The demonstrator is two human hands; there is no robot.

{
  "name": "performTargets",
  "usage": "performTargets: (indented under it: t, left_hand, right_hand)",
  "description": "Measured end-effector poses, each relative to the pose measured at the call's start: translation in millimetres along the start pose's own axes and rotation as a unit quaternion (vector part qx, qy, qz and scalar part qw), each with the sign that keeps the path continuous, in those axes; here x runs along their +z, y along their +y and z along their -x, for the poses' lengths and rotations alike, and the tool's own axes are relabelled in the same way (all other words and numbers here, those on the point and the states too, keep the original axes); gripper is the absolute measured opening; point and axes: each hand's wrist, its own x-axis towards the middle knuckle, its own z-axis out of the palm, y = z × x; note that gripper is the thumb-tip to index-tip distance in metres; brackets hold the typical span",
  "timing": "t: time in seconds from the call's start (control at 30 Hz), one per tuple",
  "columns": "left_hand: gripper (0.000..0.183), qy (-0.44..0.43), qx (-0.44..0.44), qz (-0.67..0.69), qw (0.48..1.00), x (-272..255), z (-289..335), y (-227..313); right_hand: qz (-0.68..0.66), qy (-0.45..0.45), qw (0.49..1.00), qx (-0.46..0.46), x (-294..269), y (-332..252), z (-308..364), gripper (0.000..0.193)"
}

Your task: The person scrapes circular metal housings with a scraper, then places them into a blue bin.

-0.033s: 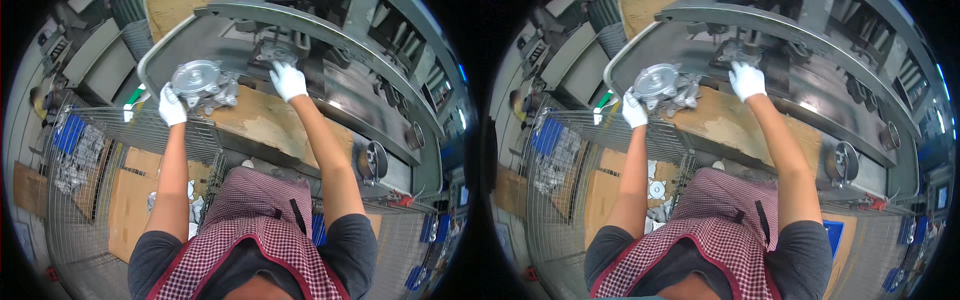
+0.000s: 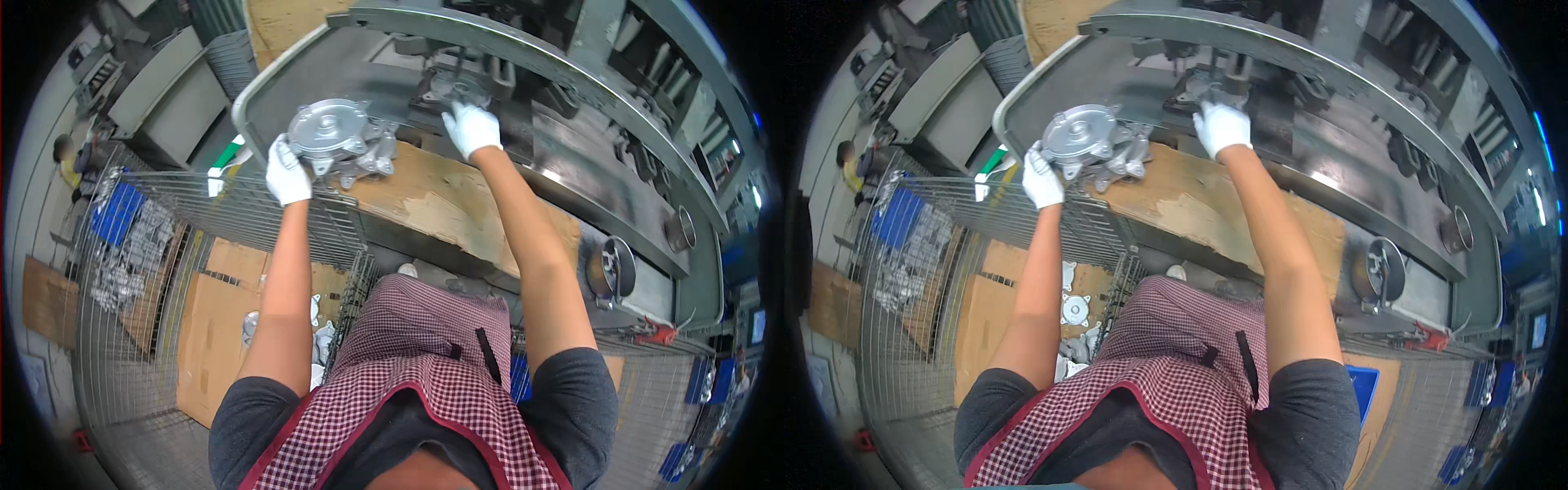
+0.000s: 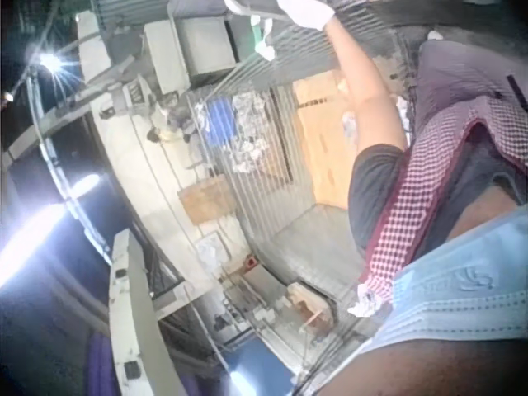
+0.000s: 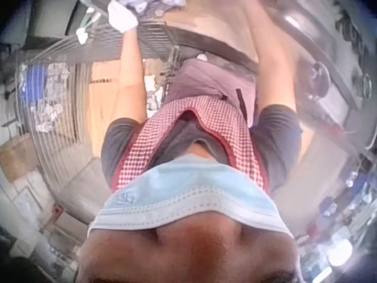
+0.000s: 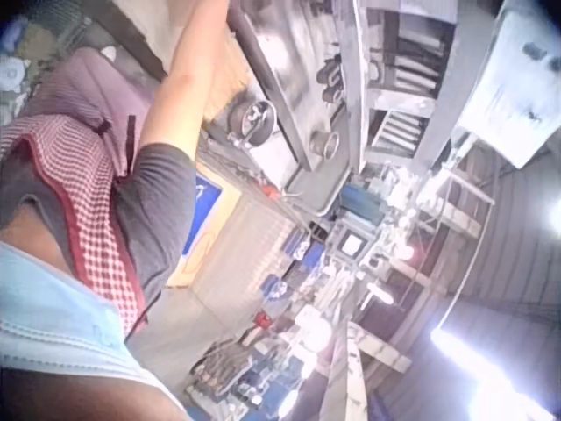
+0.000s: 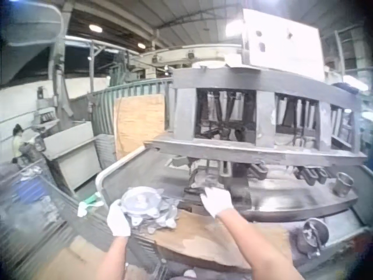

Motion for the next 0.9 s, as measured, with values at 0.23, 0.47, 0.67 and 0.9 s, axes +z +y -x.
performTargets:
  t: [0.23, 0.47, 0.67, 0.9]
  left_hand:
    - [0.045, 0.007, 0.021, -0.018, 1.0, -1.0, 1.0, -5.5]
    - [0.036, 0.059, 0.212, -0.131, 0.967, -27.7, 0.0, 16.0]
    - [0.024, -0.208, 0.472, -0.264, 0.815, -50.6, -13.0, 73.3]
    - [0.026, -0.261, 0.529, -0.178, 0.788, -2.3, 10.4, 112.2]
  right_hand:
    - [-0.027, 0.124, 0.99, -0.064, 20.7, -20.1, 13.4, 0.028]
    - [-0.047, 0.066, 0.991, -0.108, 10.3, -15.5, 183.7, 0.02]
    - [-0.044, 0.011, 0.999, -0.011, 10.6, 2.8, 253.9, 0.032]
    - [-0.082, 0.054, 0.983, 0.154, 9.1, 15.9, 316.7, 0.042]
